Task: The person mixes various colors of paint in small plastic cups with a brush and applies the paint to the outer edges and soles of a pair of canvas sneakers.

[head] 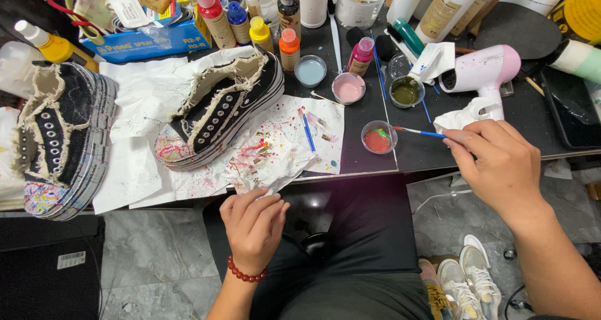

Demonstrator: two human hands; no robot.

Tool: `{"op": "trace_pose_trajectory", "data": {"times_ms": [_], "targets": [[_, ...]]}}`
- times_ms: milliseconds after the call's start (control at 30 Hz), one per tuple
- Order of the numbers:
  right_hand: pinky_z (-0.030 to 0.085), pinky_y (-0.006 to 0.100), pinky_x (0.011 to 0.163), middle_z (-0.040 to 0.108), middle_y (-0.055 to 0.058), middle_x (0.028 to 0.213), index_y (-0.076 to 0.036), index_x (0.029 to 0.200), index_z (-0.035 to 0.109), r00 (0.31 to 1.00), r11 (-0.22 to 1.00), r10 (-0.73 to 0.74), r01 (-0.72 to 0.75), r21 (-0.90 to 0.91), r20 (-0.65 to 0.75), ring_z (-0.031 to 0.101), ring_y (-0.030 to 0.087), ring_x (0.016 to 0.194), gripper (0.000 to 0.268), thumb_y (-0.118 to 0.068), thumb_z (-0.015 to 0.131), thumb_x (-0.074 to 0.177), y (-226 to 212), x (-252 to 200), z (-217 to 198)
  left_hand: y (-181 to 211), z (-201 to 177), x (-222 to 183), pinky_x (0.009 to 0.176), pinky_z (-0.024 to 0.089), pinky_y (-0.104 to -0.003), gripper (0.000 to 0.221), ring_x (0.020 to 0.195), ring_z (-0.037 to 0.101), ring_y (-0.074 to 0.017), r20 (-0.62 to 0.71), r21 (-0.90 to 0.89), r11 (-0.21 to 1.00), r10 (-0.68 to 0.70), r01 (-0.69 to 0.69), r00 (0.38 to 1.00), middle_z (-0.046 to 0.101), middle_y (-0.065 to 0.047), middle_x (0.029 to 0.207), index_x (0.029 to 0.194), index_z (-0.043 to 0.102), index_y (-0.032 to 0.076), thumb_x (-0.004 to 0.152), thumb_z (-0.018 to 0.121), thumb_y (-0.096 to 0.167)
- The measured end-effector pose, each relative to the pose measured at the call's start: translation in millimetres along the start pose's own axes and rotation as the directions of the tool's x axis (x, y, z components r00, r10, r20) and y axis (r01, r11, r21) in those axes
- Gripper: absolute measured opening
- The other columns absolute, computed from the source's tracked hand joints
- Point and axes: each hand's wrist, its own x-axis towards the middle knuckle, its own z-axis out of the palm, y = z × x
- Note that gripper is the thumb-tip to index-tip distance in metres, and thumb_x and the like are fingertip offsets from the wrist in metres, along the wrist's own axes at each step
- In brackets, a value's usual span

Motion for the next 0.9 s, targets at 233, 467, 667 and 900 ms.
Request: {"op": "trace_pose_trajectory", "data": {"times_ms": [233,467,667,900], "targets": [[0.053,0.029,0.072,0.069,0.000,0.091,-0.014,0.108,0.079,0.999,0.999,-0.036,0.036,-0.009,0.025,0.067,0.018,0.084,0.012,-0.015,0.079,0.095,-11.3,9.9,-4.2,6.4,6.6,-30.2,0.084,0.043,-0.041,0.017,0.090,0.066,-0.0257,-0.004,-0.153,0.987,-0.053,0.051,0.999,0.064,-0.007,0.084,0.079,0.062,0.007,0.082,0.078,0.009],[0.052,0.030,0.074,0.068,0.004,0.091,-0.011,0.111,0.079,0.993,0.996,-0.084,0.086,-0.015,0.078,0.066,0.021,0.084,0.014,-0.011,0.080,0.096,-2.2,5.2,6.7,3.7,8.2,-48.1,0.076,0.046,-0.037,0.023,0.081,0.063,-0.0252,0.036,-0.239,0.956,-0.165,0.169,0.986,0.062,-0.007,0.079,0.073,0.060,0.006,0.081,0.082,0.010],[0.052,0.030,0.081,0.068,0.005,0.095,-0.009,0.111,0.077,0.991,0.992,-0.127,0.126,0.032,0.046,0.065,0.021,0.088,0.012,-0.008,0.080,0.100,14.7,-4.5,18.7,6.3,4.0,-44.0,0.082,0.052,-0.036,0.016,0.093,0.070,-0.0246,0.066,-0.265,0.946,-0.177,0.188,0.982,0.073,-0.006,0.091,0.088,0.072,0.005,0.079,0.085,0.005],[0.053,0.029,0.080,0.066,0.003,0.097,-0.012,0.113,0.078,0.991,0.992,-0.122,0.124,-0.033,0.062,0.065,0.019,0.089,0.018,-0.006,0.078,0.097,11.2,-3.0,7.3,6.2,7.7,-52.1,0.071,0.057,-0.029,0.019,0.085,0.070,-0.0212,0.064,-0.319,0.921,-0.215,0.224,0.975,0.071,-0.006,0.089,0.094,0.074,0.003,0.078,0.080,-0.006]]}}
